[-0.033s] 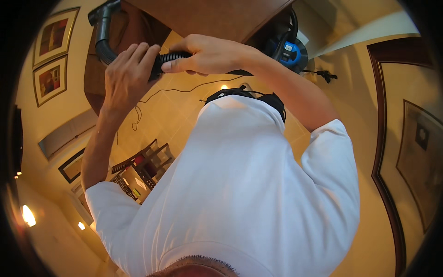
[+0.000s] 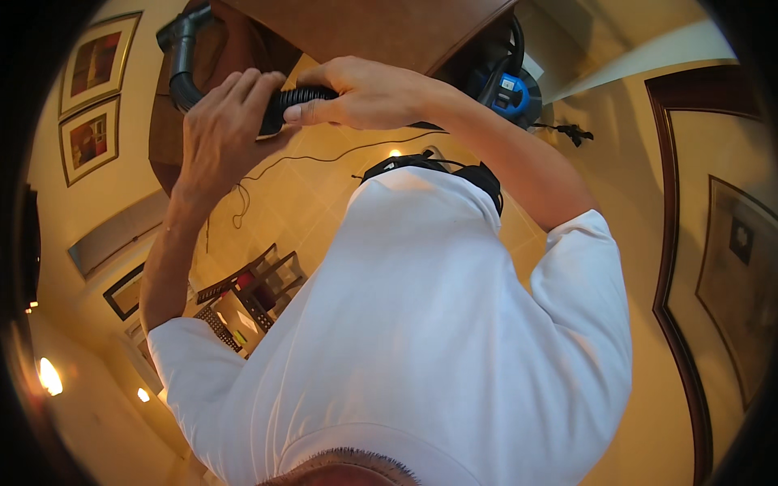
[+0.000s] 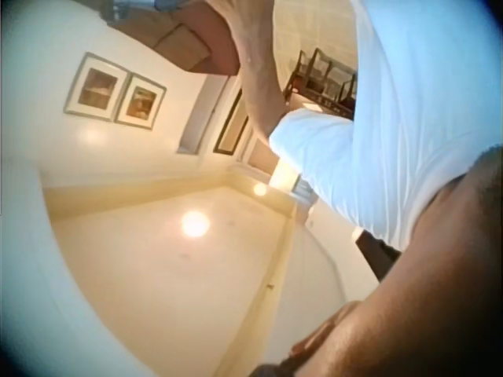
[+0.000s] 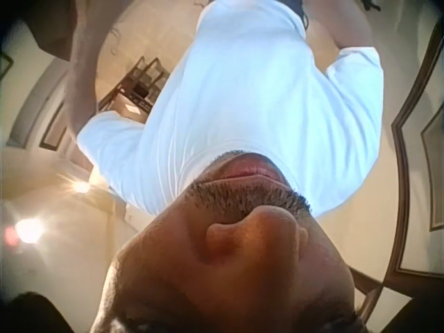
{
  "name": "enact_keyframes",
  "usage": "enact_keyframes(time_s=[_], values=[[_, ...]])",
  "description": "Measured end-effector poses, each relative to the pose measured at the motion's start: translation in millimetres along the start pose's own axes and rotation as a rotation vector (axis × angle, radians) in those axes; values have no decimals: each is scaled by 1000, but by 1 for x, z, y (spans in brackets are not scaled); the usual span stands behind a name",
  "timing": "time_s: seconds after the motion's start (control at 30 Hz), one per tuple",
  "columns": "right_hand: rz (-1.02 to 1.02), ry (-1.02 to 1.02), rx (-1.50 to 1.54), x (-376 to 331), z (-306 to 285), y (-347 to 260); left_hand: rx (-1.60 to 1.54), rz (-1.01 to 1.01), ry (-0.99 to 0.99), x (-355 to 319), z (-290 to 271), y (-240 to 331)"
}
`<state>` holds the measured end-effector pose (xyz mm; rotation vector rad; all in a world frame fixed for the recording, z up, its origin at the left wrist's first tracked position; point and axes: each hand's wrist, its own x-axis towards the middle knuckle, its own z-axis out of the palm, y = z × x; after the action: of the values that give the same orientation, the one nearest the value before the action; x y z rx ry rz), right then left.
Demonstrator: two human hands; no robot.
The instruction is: The person assembles a vacuum cleaner by connecting the hose to the handle and then attaching a brush tool to the end of the hose, using their hands to press and secure the pieces together.
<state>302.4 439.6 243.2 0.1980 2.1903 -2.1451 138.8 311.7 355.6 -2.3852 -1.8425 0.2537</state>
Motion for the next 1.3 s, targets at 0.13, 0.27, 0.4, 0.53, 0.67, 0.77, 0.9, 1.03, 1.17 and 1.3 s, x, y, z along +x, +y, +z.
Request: enact_keyframes(time_s=[0.13, 0.27, 0.4, 0.53, 0.67, 0.77, 0.9, 1.03, 1.17, 1.3], values=[[-298, 235, -274, -3, 2, -1, -138, 23, -146, 2, -20, -6], [-305, 201, -374, -5, 8, -11, -104, 163, -236, -4, -19, -9], [-260, 191, -366, -9, 3, -7, -256, 19, -274, 9, -20, -1], [-325, 213, -94, -10, -3, -7, -442, -156, -68, 15, -11, -24], [-372, 223, -91, -7, -10, -9, -420, -67, -232, 21, -8, -34], [-259, 206, -184, -9, -12, -11, -362, -99, -277, 20, -6, -27], [-245, 92, 221, 2, -25, 5, 56, -10, 35, 26, 2, -22], [-150, -64, 506, 2, -35, 4, 483, 234, 316, 37, 2, -18], [-314, 187, 211, 2, -33, -3, 552, 161, 250, 45, -10, -11], [-508, 375, -94, 6, -31, -9, 498, 150, 221, 43, -16, -2]])
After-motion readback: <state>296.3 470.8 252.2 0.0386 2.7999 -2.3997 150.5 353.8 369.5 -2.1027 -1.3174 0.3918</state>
